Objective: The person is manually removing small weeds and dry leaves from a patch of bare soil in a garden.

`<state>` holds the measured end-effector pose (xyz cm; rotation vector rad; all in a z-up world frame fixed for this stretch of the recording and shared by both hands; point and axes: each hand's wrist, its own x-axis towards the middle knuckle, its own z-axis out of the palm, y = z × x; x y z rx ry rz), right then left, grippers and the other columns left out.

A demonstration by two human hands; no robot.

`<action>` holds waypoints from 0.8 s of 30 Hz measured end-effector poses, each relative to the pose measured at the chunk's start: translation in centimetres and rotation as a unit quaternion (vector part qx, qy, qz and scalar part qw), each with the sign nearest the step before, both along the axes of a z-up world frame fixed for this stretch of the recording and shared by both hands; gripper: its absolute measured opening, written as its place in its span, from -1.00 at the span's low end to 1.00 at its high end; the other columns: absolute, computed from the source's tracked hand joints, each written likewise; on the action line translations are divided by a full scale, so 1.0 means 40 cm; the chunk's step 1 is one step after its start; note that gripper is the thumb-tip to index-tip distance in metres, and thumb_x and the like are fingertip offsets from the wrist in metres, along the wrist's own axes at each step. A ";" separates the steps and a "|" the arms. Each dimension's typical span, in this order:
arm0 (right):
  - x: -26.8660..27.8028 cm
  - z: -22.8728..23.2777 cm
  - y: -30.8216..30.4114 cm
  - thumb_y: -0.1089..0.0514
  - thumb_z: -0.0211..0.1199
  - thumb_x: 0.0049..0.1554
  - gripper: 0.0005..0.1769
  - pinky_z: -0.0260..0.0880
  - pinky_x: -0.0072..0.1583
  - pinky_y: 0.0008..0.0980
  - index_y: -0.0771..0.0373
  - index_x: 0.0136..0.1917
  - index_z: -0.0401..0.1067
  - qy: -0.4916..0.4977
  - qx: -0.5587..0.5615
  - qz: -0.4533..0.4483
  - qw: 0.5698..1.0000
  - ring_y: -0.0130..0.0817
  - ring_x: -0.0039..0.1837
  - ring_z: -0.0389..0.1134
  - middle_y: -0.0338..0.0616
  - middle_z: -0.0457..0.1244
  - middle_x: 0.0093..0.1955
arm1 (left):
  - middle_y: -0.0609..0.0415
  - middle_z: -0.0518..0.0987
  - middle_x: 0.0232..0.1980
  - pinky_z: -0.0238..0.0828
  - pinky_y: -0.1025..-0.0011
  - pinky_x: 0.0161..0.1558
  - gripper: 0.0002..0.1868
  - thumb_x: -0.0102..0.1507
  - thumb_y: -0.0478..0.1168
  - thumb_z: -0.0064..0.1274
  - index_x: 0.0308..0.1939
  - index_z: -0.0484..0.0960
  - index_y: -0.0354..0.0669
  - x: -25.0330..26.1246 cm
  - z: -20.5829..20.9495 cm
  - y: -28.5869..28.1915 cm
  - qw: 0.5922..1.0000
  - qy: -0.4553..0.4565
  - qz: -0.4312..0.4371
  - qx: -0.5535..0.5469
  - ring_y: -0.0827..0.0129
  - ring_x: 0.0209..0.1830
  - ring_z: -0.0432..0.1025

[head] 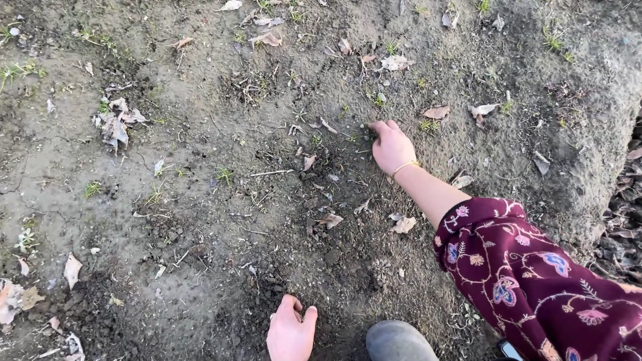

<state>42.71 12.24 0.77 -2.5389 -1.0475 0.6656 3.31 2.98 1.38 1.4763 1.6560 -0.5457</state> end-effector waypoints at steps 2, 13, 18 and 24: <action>0.026 -0.033 -0.007 0.35 -0.03 0.20 -0.53 0.48 -0.06 -0.27 0.11 0.33 0.39 0.016 0.019 -0.014 1.000 -0.26 -0.10 0.36 -0.07 0.22 0.19 | 0.32 0.41 -0.42 0.36 0.35 -0.14 -0.71 0.19 0.17 0.02 -0.30 0.37 0.15 0.002 0.002 0.002 1.000 0.005 -0.005 0.001 0.39 -0.21 0.38; -0.018 0.028 0.095 -0.26 -0.06 0.34 -0.41 0.52 -0.10 -0.22 0.29 0.31 0.26 -0.013 -0.171 -0.050 0.984 -0.18 -0.02 0.42 0.06 0.22 0.24 | 0.31 0.36 -0.49 0.32 0.38 -0.23 -0.68 0.19 0.17 0.02 -0.35 0.31 0.15 0.001 -0.032 -0.006 1.000 0.020 -0.007 0.017 0.40 -0.29 0.33; 0.005 -0.010 0.106 -0.07 0.02 0.36 -0.65 0.46 -0.28 -0.36 0.24 -0.03 0.39 0.022 -0.164 -0.060 0.984 -0.36 -0.32 0.33 -0.19 0.27 -0.30 | 0.31 0.32 -0.51 0.30 0.43 -0.25 -0.68 0.19 0.17 0.03 -0.36 0.29 0.17 0.006 -0.030 -0.010 0.999 0.034 -0.005 0.028 0.44 -0.30 0.31; 0.052 0.008 0.131 0.01 0.05 0.30 -0.67 0.53 0.00 -0.10 0.33 0.12 0.39 -0.005 -0.218 0.029 0.976 0.00 -0.01 0.45 0.06 0.38 -0.02 | 0.30 0.33 -0.49 0.29 0.40 -0.25 -0.65 0.16 0.20 0.04 -0.35 0.28 0.17 0.001 -0.057 -0.019 0.998 0.049 -0.014 0.039 0.41 -0.30 0.31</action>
